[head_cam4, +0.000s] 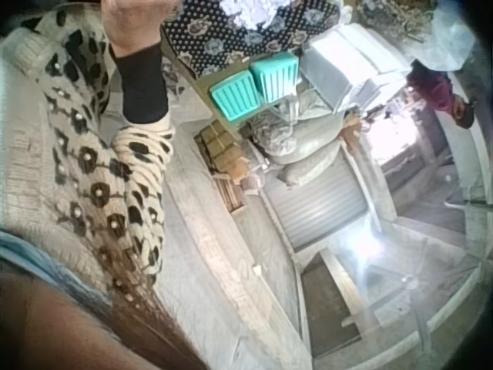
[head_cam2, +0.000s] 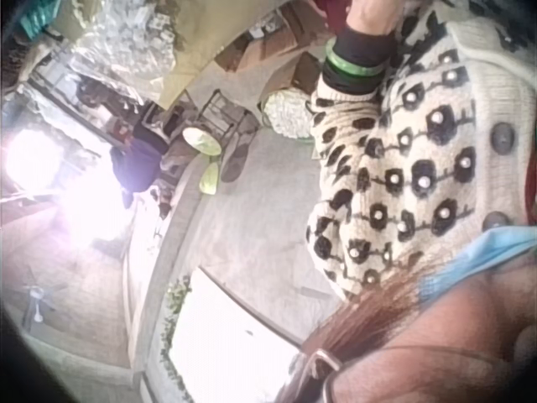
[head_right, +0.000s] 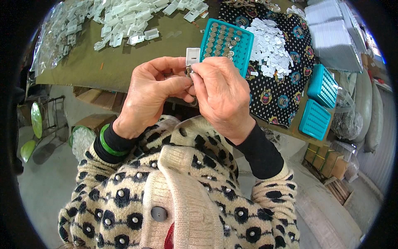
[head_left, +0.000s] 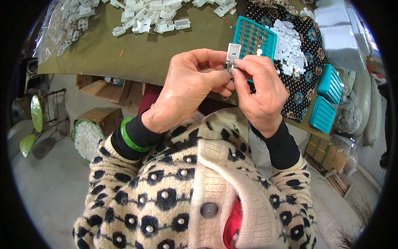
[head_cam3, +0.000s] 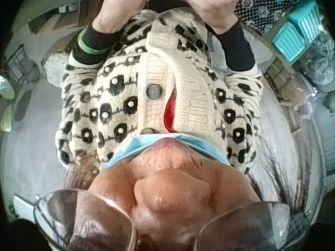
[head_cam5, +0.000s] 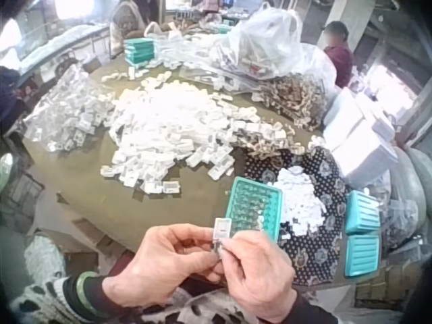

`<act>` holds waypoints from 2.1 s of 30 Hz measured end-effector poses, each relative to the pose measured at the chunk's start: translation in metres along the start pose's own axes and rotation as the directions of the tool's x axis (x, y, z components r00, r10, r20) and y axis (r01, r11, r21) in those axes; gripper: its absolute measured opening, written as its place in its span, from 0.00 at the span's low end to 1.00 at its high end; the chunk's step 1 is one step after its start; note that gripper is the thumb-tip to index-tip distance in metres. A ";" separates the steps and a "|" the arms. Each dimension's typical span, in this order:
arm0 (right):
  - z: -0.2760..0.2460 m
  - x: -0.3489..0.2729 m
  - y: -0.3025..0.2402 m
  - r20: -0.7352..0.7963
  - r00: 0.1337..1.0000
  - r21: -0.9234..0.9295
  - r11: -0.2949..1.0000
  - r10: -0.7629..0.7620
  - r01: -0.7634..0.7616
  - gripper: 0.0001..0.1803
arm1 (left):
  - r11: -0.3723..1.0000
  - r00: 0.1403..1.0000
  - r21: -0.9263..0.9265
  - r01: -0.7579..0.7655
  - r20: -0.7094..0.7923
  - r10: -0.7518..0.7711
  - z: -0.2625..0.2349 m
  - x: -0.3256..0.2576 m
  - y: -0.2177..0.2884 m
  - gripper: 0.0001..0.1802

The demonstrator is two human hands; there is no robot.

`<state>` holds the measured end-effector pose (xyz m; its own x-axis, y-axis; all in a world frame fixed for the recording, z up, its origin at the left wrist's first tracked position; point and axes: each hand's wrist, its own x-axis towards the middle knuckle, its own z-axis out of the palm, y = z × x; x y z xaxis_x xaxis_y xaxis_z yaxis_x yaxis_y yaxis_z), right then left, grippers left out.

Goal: The person repeatedly picks small white plastic housings and metal contacts from a table and tray, inserts the contacts into the housings, and places the assembled units back on the table. The process is repeated continuously throughout the clip.

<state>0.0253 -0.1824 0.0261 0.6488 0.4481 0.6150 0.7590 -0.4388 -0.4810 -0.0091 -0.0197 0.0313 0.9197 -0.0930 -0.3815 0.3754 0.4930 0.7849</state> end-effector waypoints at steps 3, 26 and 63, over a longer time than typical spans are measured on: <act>0.003 -0.001 0.000 0.016 1.000 -0.001 1.000 -0.011 0.012 0.12 | 1.000 1.000 -0.009 -0.002 -0.006 0.002 -0.002 -0.001 -0.001 0.16; -0.026 0.013 0.036 -0.027 0.954 -0.147 0.942 0.300 -0.300 0.04 | 0.993 0.998 -0.107 0.055 0.035 -0.051 -0.012 -0.003 0.000 0.05; -0.030 0.026 0.016 0.095 0.963 0.125 0.957 0.250 -0.261 0.06 | 0.945 0.971 -0.325 0.046 0.238 0.034 -0.016 0.016 -0.006 0.13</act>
<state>0.0525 -0.2017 0.0533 0.8203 0.3961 0.4126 0.5640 -0.4400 -0.6988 0.0018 -0.0107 0.0128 0.9329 -0.2791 -0.2274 0.3599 0.7422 0.5654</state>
